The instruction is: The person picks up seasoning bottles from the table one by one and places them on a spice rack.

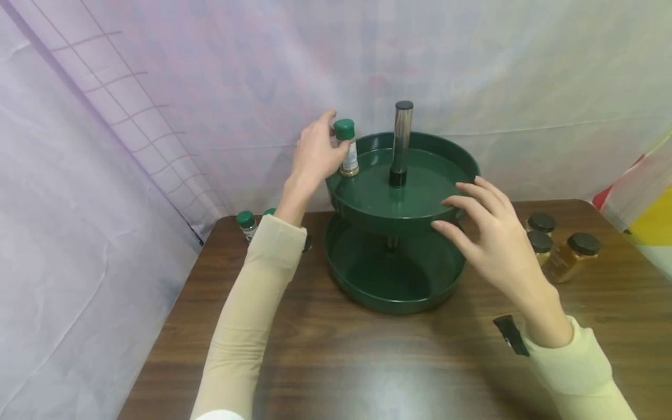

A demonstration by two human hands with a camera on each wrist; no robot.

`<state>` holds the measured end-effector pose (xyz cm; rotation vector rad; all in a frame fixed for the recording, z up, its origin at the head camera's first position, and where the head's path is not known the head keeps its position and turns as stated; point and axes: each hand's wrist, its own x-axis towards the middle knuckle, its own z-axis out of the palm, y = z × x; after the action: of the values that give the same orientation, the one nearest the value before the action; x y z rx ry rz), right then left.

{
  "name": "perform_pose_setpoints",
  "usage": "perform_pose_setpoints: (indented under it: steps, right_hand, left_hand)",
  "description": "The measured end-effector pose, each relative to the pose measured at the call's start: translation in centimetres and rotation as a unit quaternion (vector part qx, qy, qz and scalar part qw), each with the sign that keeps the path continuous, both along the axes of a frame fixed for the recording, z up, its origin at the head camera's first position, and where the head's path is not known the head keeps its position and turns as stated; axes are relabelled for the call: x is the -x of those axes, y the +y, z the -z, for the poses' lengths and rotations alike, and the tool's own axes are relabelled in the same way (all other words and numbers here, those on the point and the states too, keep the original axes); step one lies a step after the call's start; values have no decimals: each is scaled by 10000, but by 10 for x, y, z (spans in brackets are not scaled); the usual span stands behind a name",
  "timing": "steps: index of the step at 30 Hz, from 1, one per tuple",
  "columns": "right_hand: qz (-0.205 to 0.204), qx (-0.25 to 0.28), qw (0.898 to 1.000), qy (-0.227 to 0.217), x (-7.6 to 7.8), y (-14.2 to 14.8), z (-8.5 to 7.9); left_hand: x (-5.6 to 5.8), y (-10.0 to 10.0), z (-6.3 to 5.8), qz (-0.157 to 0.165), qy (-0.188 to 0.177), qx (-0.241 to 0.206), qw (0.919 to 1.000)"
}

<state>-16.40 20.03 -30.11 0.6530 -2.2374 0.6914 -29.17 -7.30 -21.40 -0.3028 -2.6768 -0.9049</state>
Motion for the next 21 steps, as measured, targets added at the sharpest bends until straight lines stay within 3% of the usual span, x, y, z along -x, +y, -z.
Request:
perform_pose_setpoints:
  steps: [11,21]
  right_hand:
    - [-31,7,10000,70,1,1,-2]
    - [-7,-3,10000,49,1,1,-2]
  left_hand:
    - [-13,-7,-7,-193,38,-51,9998]
    - [-35,-17,-10,-101,300,-315,9990]
